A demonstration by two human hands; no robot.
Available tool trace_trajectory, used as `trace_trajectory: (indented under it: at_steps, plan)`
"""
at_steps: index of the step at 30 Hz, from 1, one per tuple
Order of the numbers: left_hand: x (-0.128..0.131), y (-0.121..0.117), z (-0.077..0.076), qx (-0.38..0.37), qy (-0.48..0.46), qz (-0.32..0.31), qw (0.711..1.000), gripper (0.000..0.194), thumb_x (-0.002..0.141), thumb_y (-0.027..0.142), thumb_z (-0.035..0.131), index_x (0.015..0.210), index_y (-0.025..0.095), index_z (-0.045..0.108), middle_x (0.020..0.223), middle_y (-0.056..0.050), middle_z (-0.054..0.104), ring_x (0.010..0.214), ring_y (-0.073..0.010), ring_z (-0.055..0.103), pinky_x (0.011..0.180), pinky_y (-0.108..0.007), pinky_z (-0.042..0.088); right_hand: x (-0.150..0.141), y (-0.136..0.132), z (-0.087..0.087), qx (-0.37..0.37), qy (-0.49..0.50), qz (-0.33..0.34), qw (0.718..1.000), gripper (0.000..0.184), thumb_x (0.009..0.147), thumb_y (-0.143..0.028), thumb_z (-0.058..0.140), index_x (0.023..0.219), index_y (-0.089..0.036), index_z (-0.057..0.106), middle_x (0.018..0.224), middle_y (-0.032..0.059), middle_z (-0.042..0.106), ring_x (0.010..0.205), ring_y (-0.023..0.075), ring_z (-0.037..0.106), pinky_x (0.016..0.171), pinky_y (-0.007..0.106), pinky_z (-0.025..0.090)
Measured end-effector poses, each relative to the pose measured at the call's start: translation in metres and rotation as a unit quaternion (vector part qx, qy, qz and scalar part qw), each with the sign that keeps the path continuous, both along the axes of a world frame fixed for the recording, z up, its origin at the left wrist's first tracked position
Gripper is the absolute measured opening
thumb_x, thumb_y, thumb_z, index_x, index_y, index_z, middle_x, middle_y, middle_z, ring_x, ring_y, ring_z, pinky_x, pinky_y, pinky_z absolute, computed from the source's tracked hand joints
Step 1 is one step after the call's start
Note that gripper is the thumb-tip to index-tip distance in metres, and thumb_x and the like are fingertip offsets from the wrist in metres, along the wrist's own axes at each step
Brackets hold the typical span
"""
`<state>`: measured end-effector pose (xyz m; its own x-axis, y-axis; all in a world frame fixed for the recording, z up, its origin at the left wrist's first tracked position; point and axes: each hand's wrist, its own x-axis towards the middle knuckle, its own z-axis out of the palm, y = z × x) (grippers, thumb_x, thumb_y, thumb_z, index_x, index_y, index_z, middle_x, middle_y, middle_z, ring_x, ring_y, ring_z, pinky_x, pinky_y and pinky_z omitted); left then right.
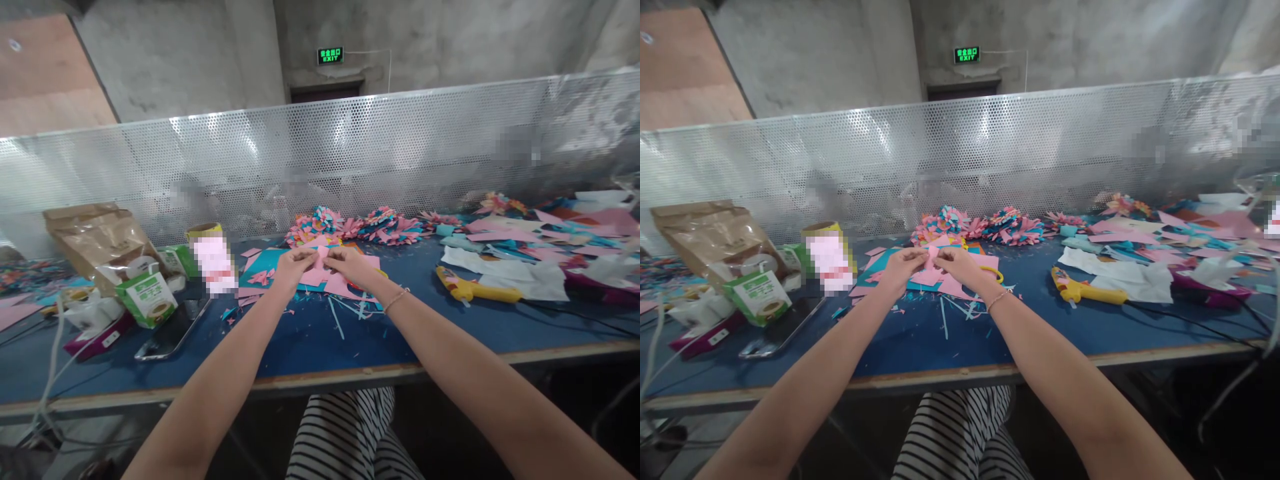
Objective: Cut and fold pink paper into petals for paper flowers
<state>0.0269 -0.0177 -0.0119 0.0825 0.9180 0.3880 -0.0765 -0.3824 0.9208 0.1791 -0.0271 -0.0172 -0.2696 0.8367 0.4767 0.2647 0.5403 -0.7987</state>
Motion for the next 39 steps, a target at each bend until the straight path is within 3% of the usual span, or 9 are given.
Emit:
trace_trajectory:
  at_steps: [7, 13, 20, 29, 36, 39]
  plan:
    - [0.006, -0.013, 0.005, -0.027, 0.036, -0.034, 0.998, 0.023, 0.056, 0.032, 0.068, 0.072, 0.015, 0.066, 0.068, -0.002, 0.062, 0.065, -0.0124, 0.056, 0.066, -0.029, 0.047, 0.003, -0.003, 0.004, 0.063, -0.048, -0.049, 0.996, 0.028, 0.072, -0.037, 0.049, 0.055, -0.017, 0.042, 0.050, -0.0054, 0.035, 0.047, 0.0064, 0.031, 0.046, 0.022, 0.024]
    - [0.006, -0.013, 0.003, -0.041, 0.035, -0.040, 0.998, 0.023, 0.055, 0.028, 0.069, 0.071, 0.013, 0.063, 0.066, -0.001, 0.060, 0.057, -0.0097, 0.053, 0.064, -0.029, 0.047, 0.003, -0.002, 0.003, 0.054, -0.060, -0.038, 0.996, 0.020, 0.069, -0.031, 0.051, 0.058, -0.017, 0.042, 0.053, -0.0047, 0.040, 0.050, 0.0074, 0.038, 0.050, 0.023, 0.031]
    - [0.003, -0.008, 0.003, -0.075, -0.021, -0.041, 0.996, 0.029, 0.046, 0.015, 0.070, 0.074, 0.011, 0.064, 0.072, -0.004, 0.063, 0.064, -0.0123, 0.057, 0.066, -0.029, 0.047, 0.002, 0.007, -0.004, 0.010, 0.047, 0.002, 0.999, 0.013, 0.064, -0.027, 0.051, 0.071, -0.018, 0.046, 0.062, -0.0029, 0.049, 0.055, 0.0101, 0.046, 0.055, 0.026, 0.042]
    - [0.001, -0.004, 0.001, -0.057, -0.033, -0.048, 0.997, 0.019, 0.048, 0.018, 0.069, 0.066, 0.013, 0.064, 0.062, 0.001, 0.058, 0.058, -0.0089, 0.053, 0.063, -0.027, 0.048, 0.004, 0.011, -0.004, -0.026, 0.107, 0.017, 0.994, 0.015, 0.059, -0.023, 0.055, 0.063, -0.019, 0.041, 0.055, -0.0058, 0.043, 0.053, 0.0094, 0.047, 0.055, 0.025, 0.041]
    - [0.002, -0.007, 0.001, -0.070, -0.048, -0.065, 0.994, 0.016, 0.047, 0.013, 0.067, 0.063, 0.013, 0.063, 0.054, 0.003, 0.053, 0.052, -0.0067, 0.049, 0.061, -0.026, 0.048, 0.003, 0.012, -0.006, -0.108, 0.236, 0.038, 0.965, 0.023, 0.052, -0.019, 0.057, 0.074, -0.019, 0.050, 0.054, -0.0079, 0.043, 0.050, 0.0077, 0.044, 0.055, 0.025, 0.042]
    - [0.001, -0.006, 0.002, -0.073, -0.059, -0.075, 0.993, 0.017, 0.048, 0.011, 0.063, 0.065, 0.013, 0.065, 0.055, 0.001, 0.055, 0.054, -0.0081, 0.052, 0.062, -0.026, 0.048, 0.003, 0.009, -0.003, -0.108, 0.259, 0.054, 0.958, 0.015, 0.053, -0.018, 0.056, 0.068, -0.018, 0.053, 0.061, -0.0048, 0.048, 0.056, 0.0081, 0.048, 0.060, 0.026, 0.044]
